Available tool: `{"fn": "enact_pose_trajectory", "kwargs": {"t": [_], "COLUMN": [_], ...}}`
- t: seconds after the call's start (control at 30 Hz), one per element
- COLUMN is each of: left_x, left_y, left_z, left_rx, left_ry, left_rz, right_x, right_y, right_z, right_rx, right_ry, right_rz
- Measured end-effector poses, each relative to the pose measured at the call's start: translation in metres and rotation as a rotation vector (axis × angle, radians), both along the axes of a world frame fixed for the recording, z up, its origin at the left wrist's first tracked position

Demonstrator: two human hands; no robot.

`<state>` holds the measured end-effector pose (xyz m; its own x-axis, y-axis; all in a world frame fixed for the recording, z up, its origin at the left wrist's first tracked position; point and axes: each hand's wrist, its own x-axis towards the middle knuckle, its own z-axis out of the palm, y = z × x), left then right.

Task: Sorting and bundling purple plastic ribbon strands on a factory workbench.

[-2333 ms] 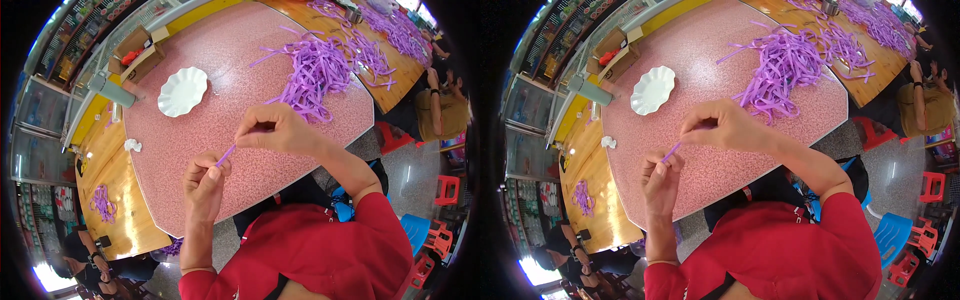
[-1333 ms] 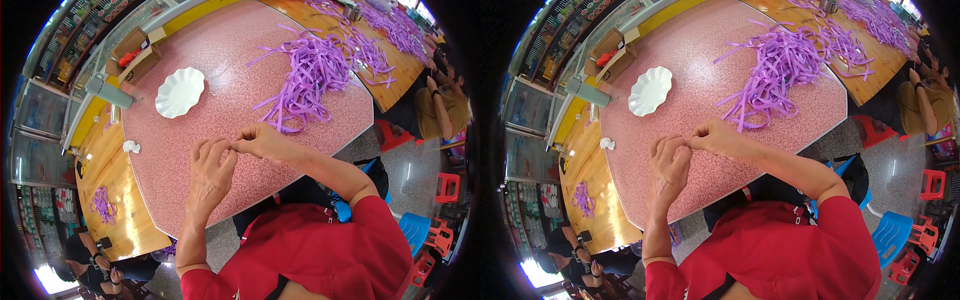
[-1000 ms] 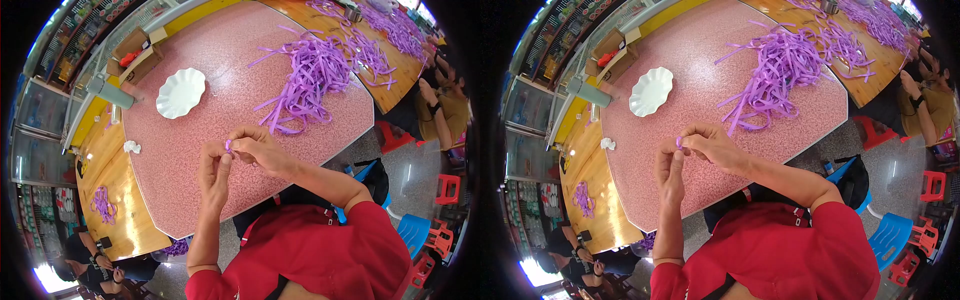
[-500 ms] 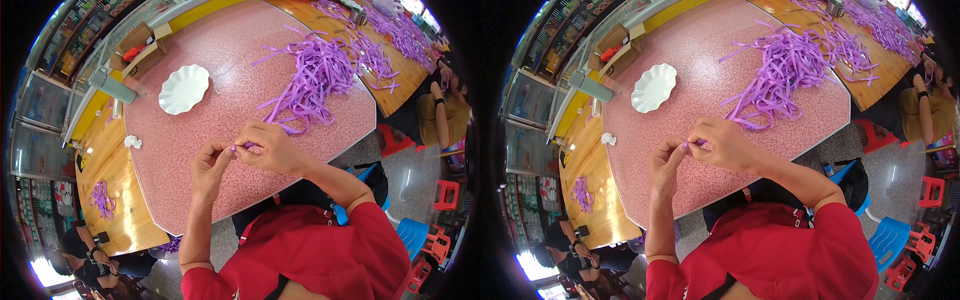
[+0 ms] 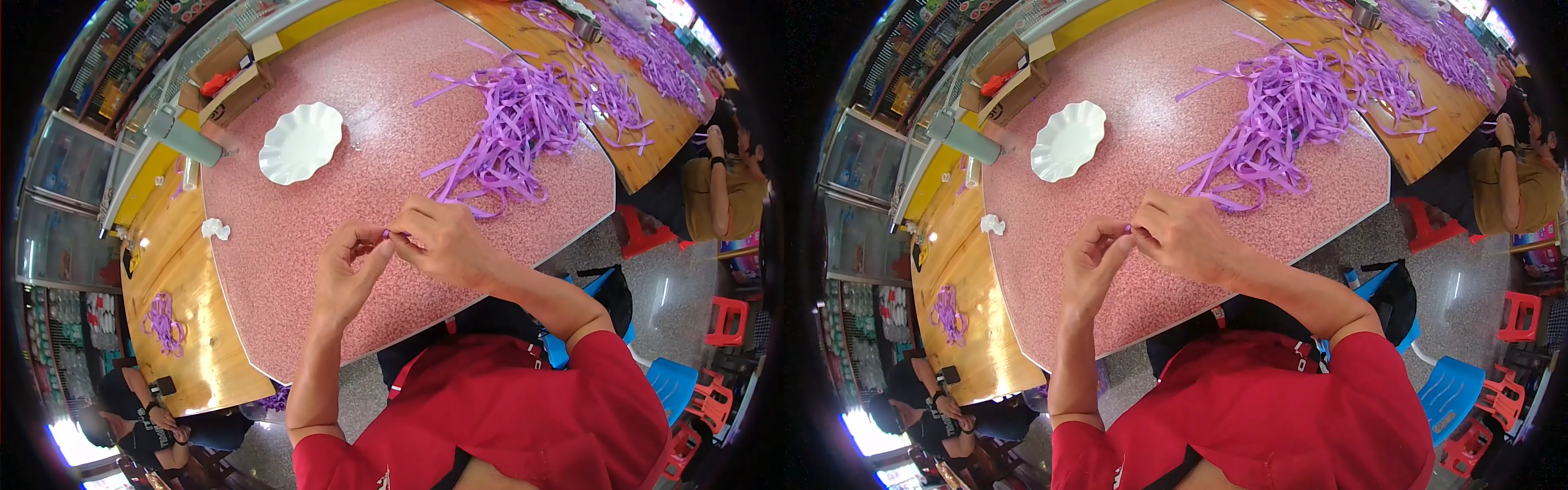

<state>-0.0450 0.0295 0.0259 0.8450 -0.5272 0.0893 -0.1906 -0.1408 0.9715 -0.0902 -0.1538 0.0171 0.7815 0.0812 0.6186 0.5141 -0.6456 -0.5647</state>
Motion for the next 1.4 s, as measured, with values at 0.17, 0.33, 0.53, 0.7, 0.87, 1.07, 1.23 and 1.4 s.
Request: {"fn": "enact_pose_trajectory", "kwargs": {"t": [0.17, 0.33, 0.53, 0.7, 0.87, 1.07, 1.23, 1.4], "left_x": [-0.003, -0.007, -0.009, -0.009, -0.014, -0.017, -0.018, -0.014], "left_y": [-0.002, -0.006, -0.01, -0.019, -0.031, -0.033, -0.033, -0.028], "left_z": [-0.011, -0.005, 0.0, -0.013, -0.021, -0.007, -0.001, -0.007], "left_rx": [-0.099, -0.004, -0.06, -0.093, -0.181, -0.033, -0.002, 0.121], "left_ry": [0.104, -0.004, -0.066, -0.322, -0.495, -0.707, -0.617, -0.929], "left_rz": [0.047, 0.053, -0.023, 0.051, 0.19, 0.297, 0.284, 0.274], "right_x": [0.003, 0.007, 0.005, 0.005, 0.0, -0.004, -0.005, -0.005], "right_y": [0.001, -0.004, -0.005, -0.003, 0.0, 0.002, -0.003, 0.001], "right_z": [0.001, -0.004, -0.008, -0.01, -0.003, -0.008, -0.001, -0.001], "right_rx": [-0.009, 0.458, 1.192, 1.524, 1.485, 1.041, 0.77, 0.966], "right_ry": [-0.048, 0.252, 0.727, 0.878, 0.856, 0.452, 0.353, 0.537], "right_rz": [0.001, 0.206, 0.557, 0.656, 0.58, 0.295, 0.191, 0.161]}}
